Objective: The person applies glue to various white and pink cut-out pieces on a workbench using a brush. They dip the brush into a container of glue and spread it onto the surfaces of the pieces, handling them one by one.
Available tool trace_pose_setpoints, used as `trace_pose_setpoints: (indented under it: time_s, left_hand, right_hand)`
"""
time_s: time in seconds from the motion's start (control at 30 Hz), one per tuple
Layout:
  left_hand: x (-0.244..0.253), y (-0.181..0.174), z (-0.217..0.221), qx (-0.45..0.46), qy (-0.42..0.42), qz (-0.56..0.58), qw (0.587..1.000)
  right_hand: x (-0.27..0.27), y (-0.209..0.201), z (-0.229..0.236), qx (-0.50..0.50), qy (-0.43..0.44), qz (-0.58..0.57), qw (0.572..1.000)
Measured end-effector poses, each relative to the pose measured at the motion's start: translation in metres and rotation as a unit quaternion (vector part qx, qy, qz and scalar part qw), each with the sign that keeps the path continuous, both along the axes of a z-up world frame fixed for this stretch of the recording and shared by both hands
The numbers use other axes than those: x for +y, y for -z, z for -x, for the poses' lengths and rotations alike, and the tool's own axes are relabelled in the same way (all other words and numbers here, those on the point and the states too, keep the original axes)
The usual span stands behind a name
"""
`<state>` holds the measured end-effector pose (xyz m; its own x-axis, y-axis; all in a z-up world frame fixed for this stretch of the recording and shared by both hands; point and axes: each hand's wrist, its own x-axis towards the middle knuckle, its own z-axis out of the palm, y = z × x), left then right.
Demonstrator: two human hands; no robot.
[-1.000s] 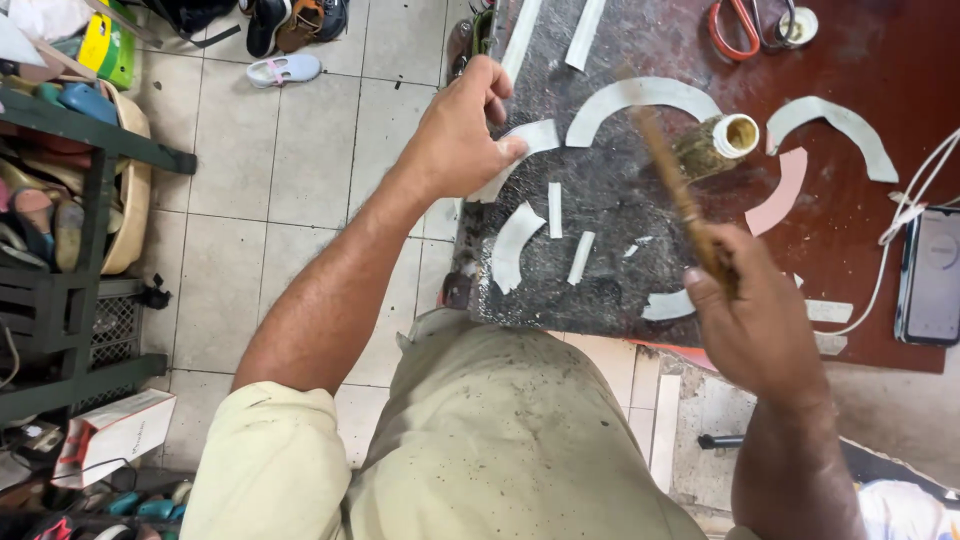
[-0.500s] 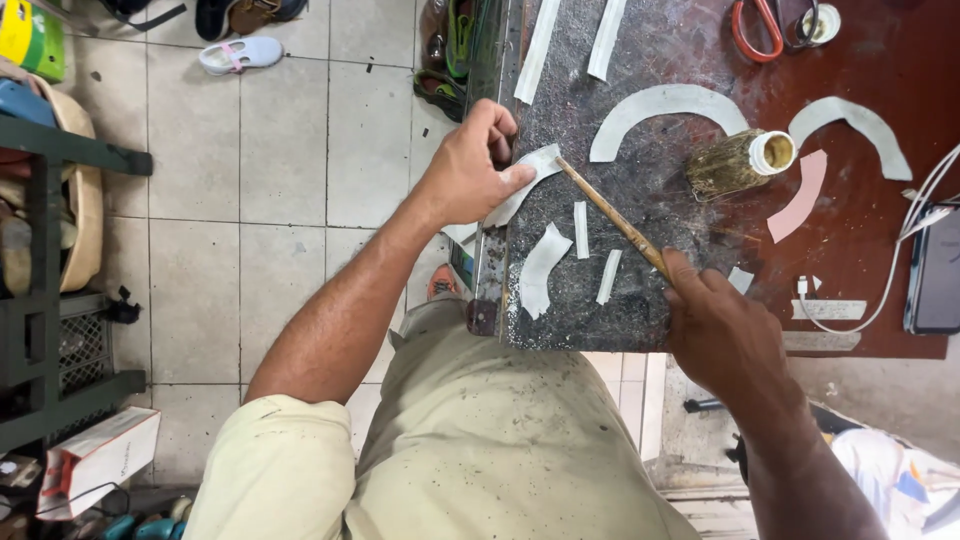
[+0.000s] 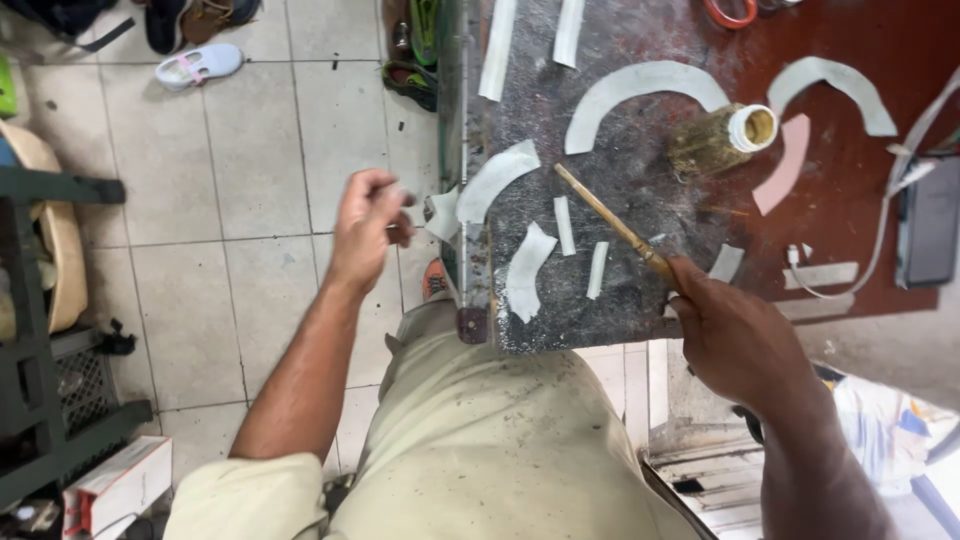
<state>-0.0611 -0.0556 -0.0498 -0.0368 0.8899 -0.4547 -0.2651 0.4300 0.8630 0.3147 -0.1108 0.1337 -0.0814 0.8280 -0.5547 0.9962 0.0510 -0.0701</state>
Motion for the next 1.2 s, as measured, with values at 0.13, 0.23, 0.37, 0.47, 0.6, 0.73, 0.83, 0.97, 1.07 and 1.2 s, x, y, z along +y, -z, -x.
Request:
trace_pose_setpoints:
  time_s: [0.13, 0.23, 0.37, 0.47, 0.6, 0.73, 0.83, 0.97, 1.07, 1.2]
  left_hand:
    - [-0.019, -0.012, 0.013, 0.114, -0.037, -0.122, 0.985]
    - [-0.024, -0.082, -0.004, 0.149, 0.045, -0.212, 0.965]
    - [-0.010, -0.157, -0.091, 0.187, 0.197, -0.388, 0.881]
    - [0.003, -0.183, -0.190, 0.234, 0.401, -0.372, 0.804]
    - [0.030, -0.143, -0.327, 0.294, 0.475, -0.400, 0.727]
    - [0.065, -0.080, -0.409, 0.473, 0.393, -0.370, 0.696]
    - [0.075, -0.070, -0.418, 0.510, 0.380, -0.372, 0.676]
    - [0.072, -0.078, -0.417, 0.496, 0.362, -0.346, 0.709]
    - [0.071, -0.076, -0.413, 0.490, 0.330, -0.393, 0.704]
    - [0.054, -0.090, -0.399, 0.452, 0.289, -0.405, 0.740]
  right_hand:
    - [-0.033, -0.022, -0.031, 0.071, 0.108, -0.100, 0.987]
    - [-0.061, -0.011, -0.085, 0.274, 0.172, -0.231, 0.917]
    - [-0.096, 0.008, -0.126, 0.367, 0.282, -0.351, 0.814]
    - [-0.117, 0.023, -0.140, 0.421, 0.339, -0.394, 0.743]
    - [-0.146, 0.039, -0.165, 0.411, 0.262, -0.427, 0.762]
    - [-0.172, 0.055, -0.206, 0.420, 0.147, -0.472, 0.761]
    - [-0.202, 0.068, -0.230, 0.400, 0.258, -0.460, 0.750]
    - [-0.210, 0.088, -0.268, 0.428, 0.256, -0.456, 0.737]
    - [-0.204, 0.094, -0.284, 0.437, 0.308, -0.426, 0.730]
    - [-0.179, 0.084, -0.291, 0.449, 0.230, -0.407, 0.762]
